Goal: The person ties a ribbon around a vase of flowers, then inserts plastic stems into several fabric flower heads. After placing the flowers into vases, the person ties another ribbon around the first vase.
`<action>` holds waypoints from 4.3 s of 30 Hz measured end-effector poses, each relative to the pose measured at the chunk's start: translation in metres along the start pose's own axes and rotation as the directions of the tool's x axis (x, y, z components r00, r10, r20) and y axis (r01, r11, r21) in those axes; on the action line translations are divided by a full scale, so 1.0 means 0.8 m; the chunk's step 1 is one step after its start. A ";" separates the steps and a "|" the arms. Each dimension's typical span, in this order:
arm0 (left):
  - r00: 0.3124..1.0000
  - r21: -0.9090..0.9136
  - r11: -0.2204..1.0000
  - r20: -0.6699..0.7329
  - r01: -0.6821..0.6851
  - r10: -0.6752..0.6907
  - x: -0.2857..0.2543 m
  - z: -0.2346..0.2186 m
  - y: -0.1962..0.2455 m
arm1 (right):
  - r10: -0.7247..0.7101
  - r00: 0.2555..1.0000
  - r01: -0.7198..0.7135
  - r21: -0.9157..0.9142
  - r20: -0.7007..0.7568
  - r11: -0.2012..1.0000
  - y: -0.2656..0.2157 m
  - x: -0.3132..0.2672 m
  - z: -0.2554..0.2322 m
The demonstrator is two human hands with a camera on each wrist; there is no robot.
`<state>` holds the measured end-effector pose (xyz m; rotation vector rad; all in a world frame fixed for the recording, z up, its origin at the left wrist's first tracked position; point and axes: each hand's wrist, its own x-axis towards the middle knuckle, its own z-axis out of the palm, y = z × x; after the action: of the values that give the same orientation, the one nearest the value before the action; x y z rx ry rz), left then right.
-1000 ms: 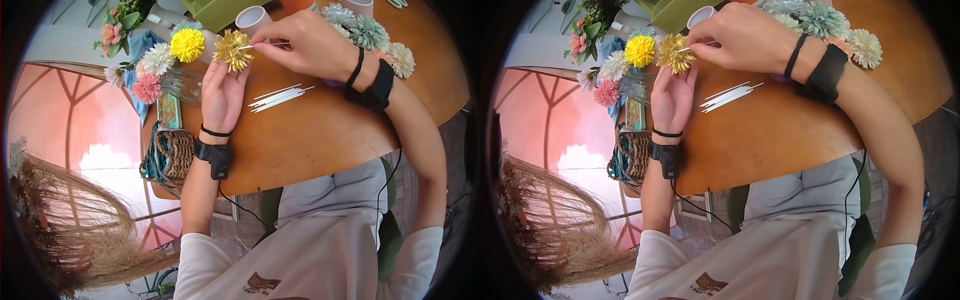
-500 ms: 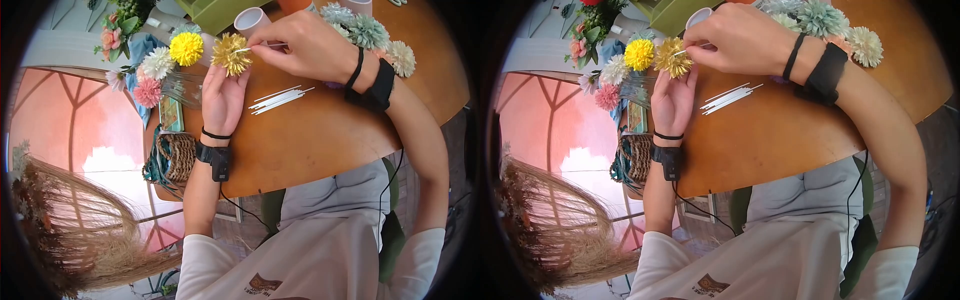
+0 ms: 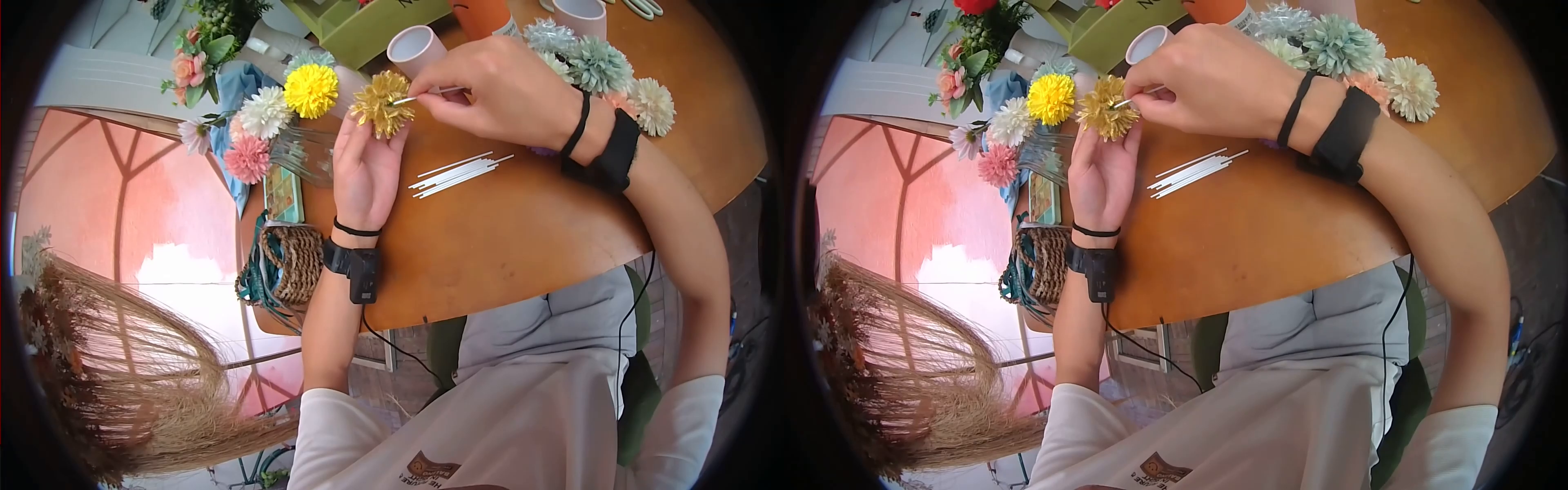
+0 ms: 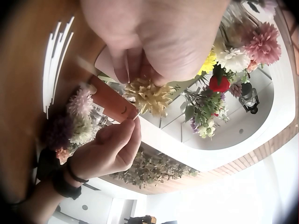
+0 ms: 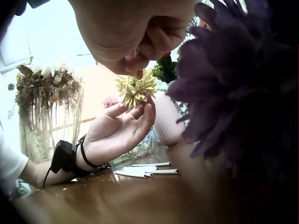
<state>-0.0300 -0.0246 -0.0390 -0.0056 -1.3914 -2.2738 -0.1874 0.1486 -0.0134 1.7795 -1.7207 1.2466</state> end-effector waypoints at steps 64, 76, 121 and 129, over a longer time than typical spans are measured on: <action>0.998 0.542 0.839 0.060 -0.043 0.012 -0.014 0.018 -0.015 | 0.428 0.848 -0.508 0.710 0.314 0.488 0.005 0.003 0.019; 0.998 0.642 0.766 -0.034 -0.015 0.048 -0.012 0.017 -0.014 | 0.399 0.877 -0.447 0.758 0.267 0.475 -0.007 0.009 -0.007; 0.858 0.504 0.810 -0.227 -0.301 0.460 0.005 -0.015 -0.033 | 0.552 0.788 -0.572 0.656 0.273 0.492 -0.023 0.017 0.000; 0.799 0.782 0.599 -0.245 -0.172 0.550 0.001 -0.018 -0.038 | 0.551 0.781 -0.609 0.558 0.295 0.564 -0.018 0.016 0.005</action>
<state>-0.0390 -0.0256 -0.0712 0.4436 -1.7152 -1.1239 -0.1740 0.1405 -0.0011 1.6066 -2.2299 2.2992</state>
